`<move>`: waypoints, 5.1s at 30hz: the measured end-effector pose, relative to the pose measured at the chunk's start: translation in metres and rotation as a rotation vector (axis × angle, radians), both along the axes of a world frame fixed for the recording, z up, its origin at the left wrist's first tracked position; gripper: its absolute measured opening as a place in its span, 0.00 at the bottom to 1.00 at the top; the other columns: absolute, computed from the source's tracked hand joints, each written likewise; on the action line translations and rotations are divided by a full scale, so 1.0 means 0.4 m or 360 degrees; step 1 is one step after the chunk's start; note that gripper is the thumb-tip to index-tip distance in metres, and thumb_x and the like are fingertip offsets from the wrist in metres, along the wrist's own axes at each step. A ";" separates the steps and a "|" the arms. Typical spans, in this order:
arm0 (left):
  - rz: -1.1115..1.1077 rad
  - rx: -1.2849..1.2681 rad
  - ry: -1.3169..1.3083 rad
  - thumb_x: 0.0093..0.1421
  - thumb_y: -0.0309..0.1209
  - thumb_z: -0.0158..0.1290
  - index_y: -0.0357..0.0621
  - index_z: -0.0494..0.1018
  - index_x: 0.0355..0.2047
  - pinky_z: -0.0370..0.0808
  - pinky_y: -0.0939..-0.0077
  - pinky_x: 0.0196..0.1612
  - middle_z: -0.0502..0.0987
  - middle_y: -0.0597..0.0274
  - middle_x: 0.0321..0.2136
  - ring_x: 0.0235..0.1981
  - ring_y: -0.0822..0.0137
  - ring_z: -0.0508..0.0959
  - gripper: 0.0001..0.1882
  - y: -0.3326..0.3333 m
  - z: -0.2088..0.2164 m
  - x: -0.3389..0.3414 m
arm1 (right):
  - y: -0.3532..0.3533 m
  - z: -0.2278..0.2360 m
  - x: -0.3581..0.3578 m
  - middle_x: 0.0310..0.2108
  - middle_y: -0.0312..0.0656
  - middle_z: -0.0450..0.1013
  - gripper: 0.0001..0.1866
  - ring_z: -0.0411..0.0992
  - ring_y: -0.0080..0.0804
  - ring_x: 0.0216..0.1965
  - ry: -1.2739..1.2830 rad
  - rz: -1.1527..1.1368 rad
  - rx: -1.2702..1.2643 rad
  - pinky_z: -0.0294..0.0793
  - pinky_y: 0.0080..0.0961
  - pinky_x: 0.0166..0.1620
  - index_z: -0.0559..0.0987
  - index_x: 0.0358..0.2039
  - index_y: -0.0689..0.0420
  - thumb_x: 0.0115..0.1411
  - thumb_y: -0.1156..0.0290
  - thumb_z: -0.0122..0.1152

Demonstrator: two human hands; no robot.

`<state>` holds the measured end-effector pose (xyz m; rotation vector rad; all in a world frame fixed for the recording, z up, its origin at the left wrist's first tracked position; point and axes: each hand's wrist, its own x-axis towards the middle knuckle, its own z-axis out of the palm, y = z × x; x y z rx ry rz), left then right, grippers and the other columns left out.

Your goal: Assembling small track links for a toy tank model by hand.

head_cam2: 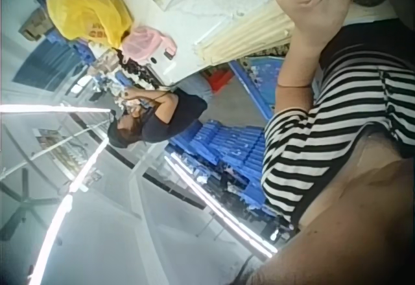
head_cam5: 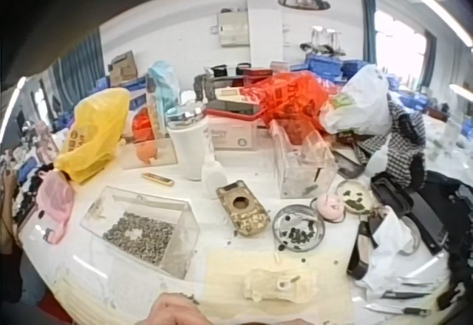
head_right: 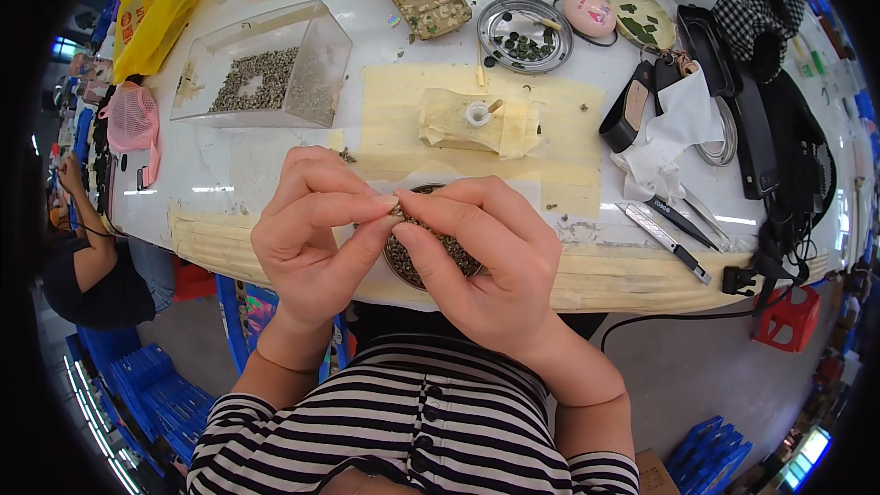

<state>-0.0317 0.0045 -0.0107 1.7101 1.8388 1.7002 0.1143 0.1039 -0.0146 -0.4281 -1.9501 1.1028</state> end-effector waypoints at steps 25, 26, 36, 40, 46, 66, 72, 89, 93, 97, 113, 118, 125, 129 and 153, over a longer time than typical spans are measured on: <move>0.0016 -0.0015 -0.0016 0.44 0.18 0.67 0.45 0.83 0.32 0.69 0.73 0.38 0.79 0.68 0.29 0.33 0.66 0.73 0.14 0.001 -0.001 -0.001 | 0.000 -0.001 0.002 0.30 0.42 0.76 0.13 0.74 0.27 0.27 0.0000 -0.0013 0.0008 0.72 0.19 0.29 0.84 0.38 0.62 0.50 0.82 0.71; -0.0009 -0.0025 -0.0023 0.44 0.18 0.66 0.44 0.83 0.32 0.68 0.72 0.40 0.79 0.67 0.30 0.33 0.66 0.72 0.13 0.001 0.000 0.000 | 0.001 -0.002 0.001 0.30 0.42 0.76 0.12 0.74 0.27 0.27 -0.0016 0.0003 -0.0030 0.73 0.19 0.29 0.84 0.38 0.63 0.51 0.81 0.71; 0.0059 -0.0038 0.0063 0.44 0.16 0.64 0.41 0.81 0.31 0.67 0.71 0.41 0.77 0.63 0.29 0.35 0.64 0.71 0.12 0.002 0.002 0.009 | 0.000 0.003 0.007 0.29 0.41 0.75 0.13 0.74 0.27 0.27 0.0097 -0.0061 0.0073 0.72 0.19 0.29 0.84 0.36 0.61 0.48 0.83 0.72; 0.0126 -0.0014 0.0092 0.43 0.19 0.67 0.45 0.83 0.32 0.69 0.73 0.38 0.78 0.67 0.28 0.33 0.65 0.73 0.14 0.004 -0.002 0.006 | -0.010 0.002 0.006 0.29 0.41 0.76 0.14 0.74 0.28 0.26 0.0089 -0.0111 0.0181 0.72 0.19 0.28 0.84 0.37 0.60 0.47 0.83 0.72; 0.0015 -0.0022 0.0012 0.45 0.17 0.65 0.41 0.81 0.32 0.67 0.70 0.43 0.77 0.64 0.30 0.35 0.64 0.71 0.12 0.000 -0.001 0.004 | -0.002 0.001 0.006 0.29 0.41 0.76 0.13 0.73 0.28 0.26 0.0024 -0.0065 0.0088 0.72 0.20 0.29 0.84 0.38 0.62 0.50 0.81 0.71; 0.0069 -0.0040 0.0057 0.45 0.16 0.63 0.40 0.81 0.31 0.68 0.70 0.42 0.77 0.62 0.29 0.35 0.63 0.72 0.12 0.002 0.001 0.007 | -0.007 -0.004 0.008 0.29 0.39 0.75 0.16 0.72 0.27 0.27 0.0007 -0.0139 0.0083 0.71 0.20 0.29 0.85 0.39 0.58 0.46 0.82 0.73; 0.0089 -0.0050 0.0043 0.45 0.16 0.63 0.39 0.80 0.31 0.67 0.70 0.42 0.77 0.62 0.29 0.35 0.64 0.72 0.11 0.002 0.001 0.009 | -0.014 -0.001 0.002 0.29 0.36 0.75 0.18 0.71 0.26 0.27 0.0022 -0.0179 0.0337 0.68 0.19 0.28 0.86 0.39 0.57 0.45 0.81 0.73; -0.0015 -0.0046 -0.0009 0.45 0.16 0.63 0.40 0.80 0.32 0.67 0.70 0.42 0.77 0.63 0.30 0.35 0.64 0.72 0.12 -0.003 0.003 0.004 | 0.000 0.003 0.006 0.29 0.41 0.75 0.10 0.73 0.27 0.28 -0.0011 -0.0029 -0.0027 0.71 0.19 0.29 0.83 0.34 0.62 0.49 0.81 0.72; 0.0063 -0.0040 0.0023 0.44 0.14 0.62 0.40 0.80 0.31 0.67 0.71 0.41 0.77 0.62 0.29 0.35 0.63 0.72 0.13 0.000 0.000 0.008 | -0.008 0.001 0.014 0.29 0.40 0.74 0.14 0.73 0.27 0.27 0.0080 -0.0066 0.0123 0.70 0.19 0.28 0.84 0.36 0.59 0.47 0.81 0.73; 0.0068 -0.0017 0.0033 0.44 0.15 0.63 0.39 0.80 0.31 0.67 0.71 0.41 0.76 0.62 0.29 0.35 0.64 0.72 0.12 0.001 -0.003 0.006 | -0.014 -0.001 0.013 0.29 0.40 0.74 0.17 0.73 0.27 0.27 0.0026 -0.0125 0.0218 0.71 0.19 0.28 0.85 0.39 0.58 0.47 0.82 0.73; -0.0012 -0.0016 0.0031 0.46 0.18 0.64 0.41 0.81 0.32 0.67 0.70 0.42 0.77 0.64 0.30 0.35 0.65 0.72 0.11 -0.003 0.001 0.003 | -0.001 0.000 0.005 0.28 0.41 0.74 0.11 0.73 0.27 0.27 0.0006 -0.0030 -0.0020 0.71 0.20 0.29 0.83 0.34 0.61 0.48 0.82 0.72; 0.0055 -0.0032 0.0062 0.45 0.16 0.64 0.40 0.81 0.31 0.67 0.70 0.42 0.77 0.63 0.29 0.35 0.64 0.72 0.11 0.000 -0.001 0.007 | -0.009 -0.002 0.006 0.28 0.40 0.75 0.13 0.73 0.28 0.27 0.0124 -0.0089 0.0104 0.71 0.20 0.28 0.84 0.35 0.59 0.46 0.82 0.73; 0.0074 0.0003 0.0024 0.43 0.19 0.67 0.45 0.83 0.33 0.69 0.73 0.38 0.78 0.67 0.28 0.33 0.66 0.74 0.14 0.002 -0.003 0.005 | -0.011 -0.003 0.008 0.29 0.41 0.75 0.15 0.73 0.27 0.27 0.0042 -0.0127 0.0130 0.71 0.19 0.28 0.85 0.38 0.60 0.47 0.82 0.72; 0.0023 0.0009 -0.0001 0.43 0.19 0.67 0.45 0.83 0.33 0.69 0.73 0.39 0.79 0.68 0.29 0.33 0.66 0.73 0.14 0.000 -0.001 0.001 | -0.005 0.001 0.006 0.29 0.41 0.75 0.13 0.73 0.27 0.26 0.0000 -0.0057 0.0054 0.71 0.20 0.29 0.84 0.38 0.62 0.49 0.82 0.71; 0.0020 0.0012 0.0052 0.46 0.17 0.64 0.40 0.81 0.32 0.67 0.69 0.42 0.77 0.63 0.29 0.34 0.64 0.71 0.11 0.000 -0.003 0.005 | -0.005 -0.004 0.006 0.29 0.41 0.76 0.12 0.74 0.28 0.26 0.0039 -0.0109 0.0104 0.72 0.21 0.29 0.84 0.36 0.61 0.48 0.82 0.72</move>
